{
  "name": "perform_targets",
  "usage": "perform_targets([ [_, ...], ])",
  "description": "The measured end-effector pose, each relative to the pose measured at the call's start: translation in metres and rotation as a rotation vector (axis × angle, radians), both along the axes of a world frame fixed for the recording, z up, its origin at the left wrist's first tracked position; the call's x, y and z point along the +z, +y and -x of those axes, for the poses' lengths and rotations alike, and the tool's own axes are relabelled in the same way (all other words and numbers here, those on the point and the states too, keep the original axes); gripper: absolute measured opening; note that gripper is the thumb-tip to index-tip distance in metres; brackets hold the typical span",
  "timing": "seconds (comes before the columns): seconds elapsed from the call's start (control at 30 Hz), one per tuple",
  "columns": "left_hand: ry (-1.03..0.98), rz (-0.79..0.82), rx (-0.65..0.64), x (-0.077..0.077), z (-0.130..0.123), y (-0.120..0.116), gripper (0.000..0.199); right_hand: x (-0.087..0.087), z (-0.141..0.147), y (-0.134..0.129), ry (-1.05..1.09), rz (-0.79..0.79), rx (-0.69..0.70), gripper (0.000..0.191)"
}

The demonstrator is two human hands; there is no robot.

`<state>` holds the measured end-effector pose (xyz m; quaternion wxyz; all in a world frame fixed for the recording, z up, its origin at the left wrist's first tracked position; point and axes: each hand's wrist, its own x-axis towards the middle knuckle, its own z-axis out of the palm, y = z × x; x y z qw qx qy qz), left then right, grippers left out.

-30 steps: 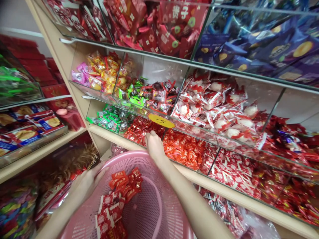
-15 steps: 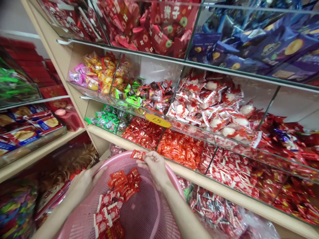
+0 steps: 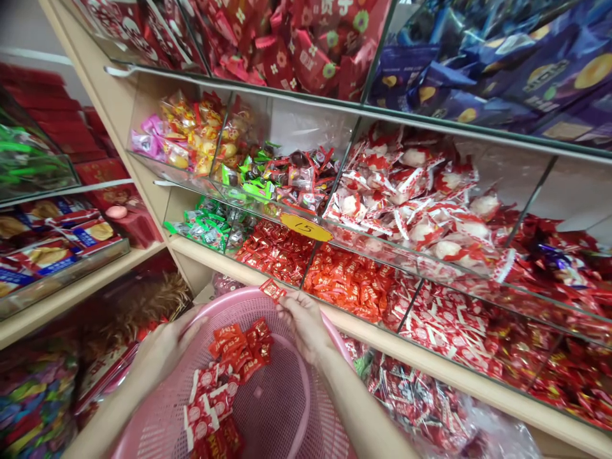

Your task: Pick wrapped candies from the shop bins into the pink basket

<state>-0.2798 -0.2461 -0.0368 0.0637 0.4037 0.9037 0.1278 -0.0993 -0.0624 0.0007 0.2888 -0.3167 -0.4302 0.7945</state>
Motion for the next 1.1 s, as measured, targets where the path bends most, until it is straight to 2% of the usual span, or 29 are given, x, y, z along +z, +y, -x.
perform_targets([
  [0.1, 0.015, 0.008, 0.006, -0.002, 0.001, 0.000, 0.059, 0.000, 0.001, -0.001, 0.026, 0.053, -0.011, 0.026],
  [0.27, 0.023, 0.016, 0.010, 0.001, -0.001, 0.000, 0.058, 0.002, 0.000, -0.004, 0.022, 0.035, 0.049, 0.044],
  [0.43, 0.011, 0.013, 0.002, 0.005, -0.003, 0.000, 0.053, 0.001, -0.001, -0.007, -0.005, 0.066, 0.073, 0.030],
  [0.63, 0.006, 0.005, 0.001, 0.006, -0.004, -0.001, 0.051, -0.007, -0.001, -0.009, -0.063, 0.136, 0.084, 0.029],
  [0.77, 0.012, 0.003, 0.007, 0.006, -0.004, -0.001, 0.051, -0.019, -0.003, -0.015, -0.229, 0.163, 0.117, 0.024],
  [0.9, -0.006, 0.016, 0.000, 0.009, -0.005, -0.002, 0.053, -0.039, -0.010, -0.025, -0.438, 0.163, 0.190, 0.017],
  [1.1, -0.011, 0.023, 0.003, 0.014, -0.008, -0.001, 0.057, -0.055, -0.014, -0.032, -0.527, 0.177, 0.214, 0.017],
])
